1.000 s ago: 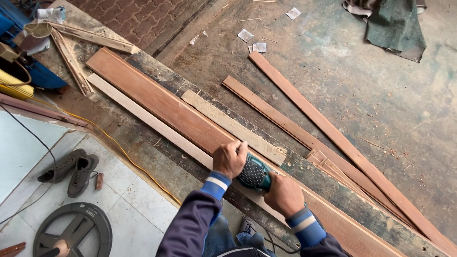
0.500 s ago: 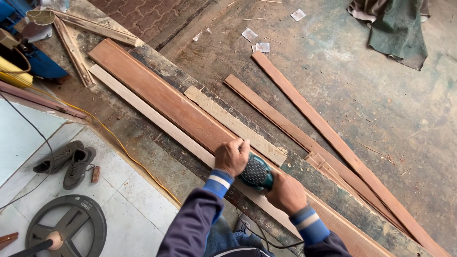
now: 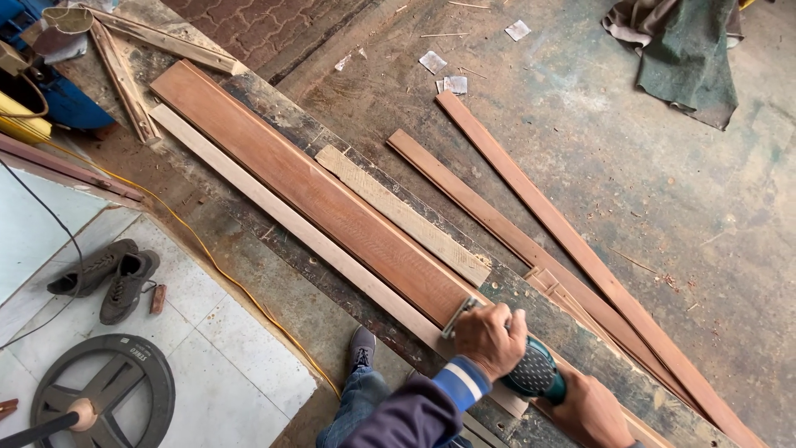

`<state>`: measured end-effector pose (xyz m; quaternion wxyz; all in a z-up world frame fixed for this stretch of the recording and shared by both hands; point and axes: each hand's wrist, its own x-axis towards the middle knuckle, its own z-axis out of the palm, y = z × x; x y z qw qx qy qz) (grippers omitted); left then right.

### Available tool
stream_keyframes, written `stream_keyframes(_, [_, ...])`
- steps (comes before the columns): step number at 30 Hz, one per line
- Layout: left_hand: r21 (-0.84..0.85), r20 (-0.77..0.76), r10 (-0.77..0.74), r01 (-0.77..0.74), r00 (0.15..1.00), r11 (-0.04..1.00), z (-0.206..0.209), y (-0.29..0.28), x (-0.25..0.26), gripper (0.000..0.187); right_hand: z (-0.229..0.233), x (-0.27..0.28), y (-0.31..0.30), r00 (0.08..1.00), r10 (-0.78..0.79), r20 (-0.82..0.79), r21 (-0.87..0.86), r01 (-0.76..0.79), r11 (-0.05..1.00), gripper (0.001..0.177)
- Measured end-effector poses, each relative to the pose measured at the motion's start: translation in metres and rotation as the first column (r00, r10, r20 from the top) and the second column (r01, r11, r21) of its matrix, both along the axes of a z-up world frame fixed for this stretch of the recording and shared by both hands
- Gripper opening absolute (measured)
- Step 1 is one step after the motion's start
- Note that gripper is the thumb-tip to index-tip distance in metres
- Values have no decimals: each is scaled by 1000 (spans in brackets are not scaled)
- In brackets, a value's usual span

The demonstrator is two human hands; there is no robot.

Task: Sanding wooden planks using manual sandpaper and an electric orbital sander.

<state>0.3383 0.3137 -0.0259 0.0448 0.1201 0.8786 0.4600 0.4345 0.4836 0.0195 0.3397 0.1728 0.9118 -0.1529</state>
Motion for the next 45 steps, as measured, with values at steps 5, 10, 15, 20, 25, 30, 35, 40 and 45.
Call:
stream_keyframes(5, [1,46,-61,61,997,998,9,25,27,47,-13,27,39,997,-69,43,47,67,997,63])
stream_keyframes(10, [52,21,-153,152,988,987,21,37,45,42,-54,67,93,987,-125,102,51,120,991,77])
stream_keyframes(15, [64,25,-173,171,985,983,18,37,43,40,-49,69,83,988,-145,59,32,143,989,72])
stream_keyframes(20, [67,25,-169,168,985,984,15,24,27,40,-19,41,45,988,-132,73,85,126,988,64])
stream_keyframes(25, [50,30,-167,165,986,985,18,-4,-1,41,-5,14,5,993,-112,-34,59,114,992,55])
stream_keyframes(30, [30,-28,-142,143,989,989,10,-38,-32,41,1,-18,-34,994,-81,-72,43,85,995,54])
stream_keyframes(35, [48,-69,-107,111,992,993,9,-79,-67,40,7,-57,-76,996,-14,-84,34,17,999,52])
stream_keyframes(40, [41,-119,-63,68,991,997,5,-119,-102,38,22,-99,-122,984,46,-172,11,-45,999,52])
stream_keyframes(45, [29,-111,-42,46,993,999,10,-156,-138,38,21,-132,-155,971,72,-228,-17,-78,997,48])
